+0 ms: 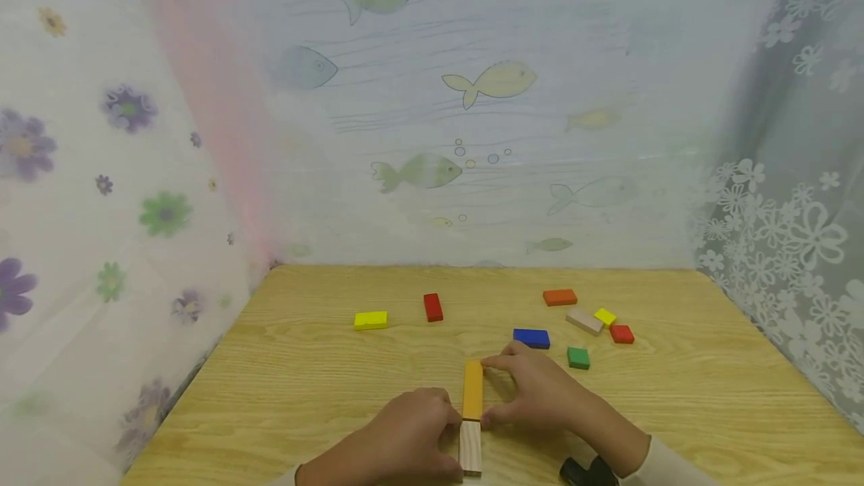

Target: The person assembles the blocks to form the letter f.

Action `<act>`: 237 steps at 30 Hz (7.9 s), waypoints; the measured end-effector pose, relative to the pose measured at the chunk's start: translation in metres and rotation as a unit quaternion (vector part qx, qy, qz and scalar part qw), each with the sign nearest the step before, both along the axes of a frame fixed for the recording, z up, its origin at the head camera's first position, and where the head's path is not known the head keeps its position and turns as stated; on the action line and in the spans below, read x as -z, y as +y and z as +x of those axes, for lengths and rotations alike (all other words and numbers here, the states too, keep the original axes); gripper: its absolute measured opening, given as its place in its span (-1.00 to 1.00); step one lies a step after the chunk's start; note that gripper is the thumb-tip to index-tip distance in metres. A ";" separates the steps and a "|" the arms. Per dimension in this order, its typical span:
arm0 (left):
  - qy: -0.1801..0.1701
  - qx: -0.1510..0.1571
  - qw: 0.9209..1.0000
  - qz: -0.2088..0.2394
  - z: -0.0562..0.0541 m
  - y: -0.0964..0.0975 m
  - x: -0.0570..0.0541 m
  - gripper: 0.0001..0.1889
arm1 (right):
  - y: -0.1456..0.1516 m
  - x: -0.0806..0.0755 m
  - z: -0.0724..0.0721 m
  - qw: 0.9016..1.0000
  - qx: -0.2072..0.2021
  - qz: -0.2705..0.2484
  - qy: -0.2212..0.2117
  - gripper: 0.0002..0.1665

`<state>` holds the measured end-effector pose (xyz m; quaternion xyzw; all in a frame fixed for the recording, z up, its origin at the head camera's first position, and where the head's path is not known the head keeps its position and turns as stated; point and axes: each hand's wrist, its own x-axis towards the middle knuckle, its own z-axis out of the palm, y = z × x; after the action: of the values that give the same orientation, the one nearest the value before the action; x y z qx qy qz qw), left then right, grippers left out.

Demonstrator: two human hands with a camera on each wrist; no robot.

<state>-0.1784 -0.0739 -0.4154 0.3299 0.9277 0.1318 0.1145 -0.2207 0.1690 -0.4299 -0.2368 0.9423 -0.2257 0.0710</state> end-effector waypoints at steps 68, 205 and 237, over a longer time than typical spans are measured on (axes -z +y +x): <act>-0.016 -0.017 0.999 -0.027 0.004 0.008 0.005 -0.65 | 0.003 0.005 0.000 1.000 -0.025 -0.015 0.005 -0.05; 0.030 -0.102 0.984 0.142 -0.086 -0.037 -0.009 -0.57 | -0.006 -0.002 0.008 1.000 0.006 0.021 -0.013 0.00; 0.036 -0.170 0.977 0.123 -0.151 -0.032 0.006 -0.38 | -0.007 -0.004 0.008 0.999 -0.002 0.032 -0.005 0.02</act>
<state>-0.3298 -0.1062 -0.4216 0.1833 0.9506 0.2502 0.0155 -0.2126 0.1625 -0.4260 -0.2354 0.9480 -0.1969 0.0841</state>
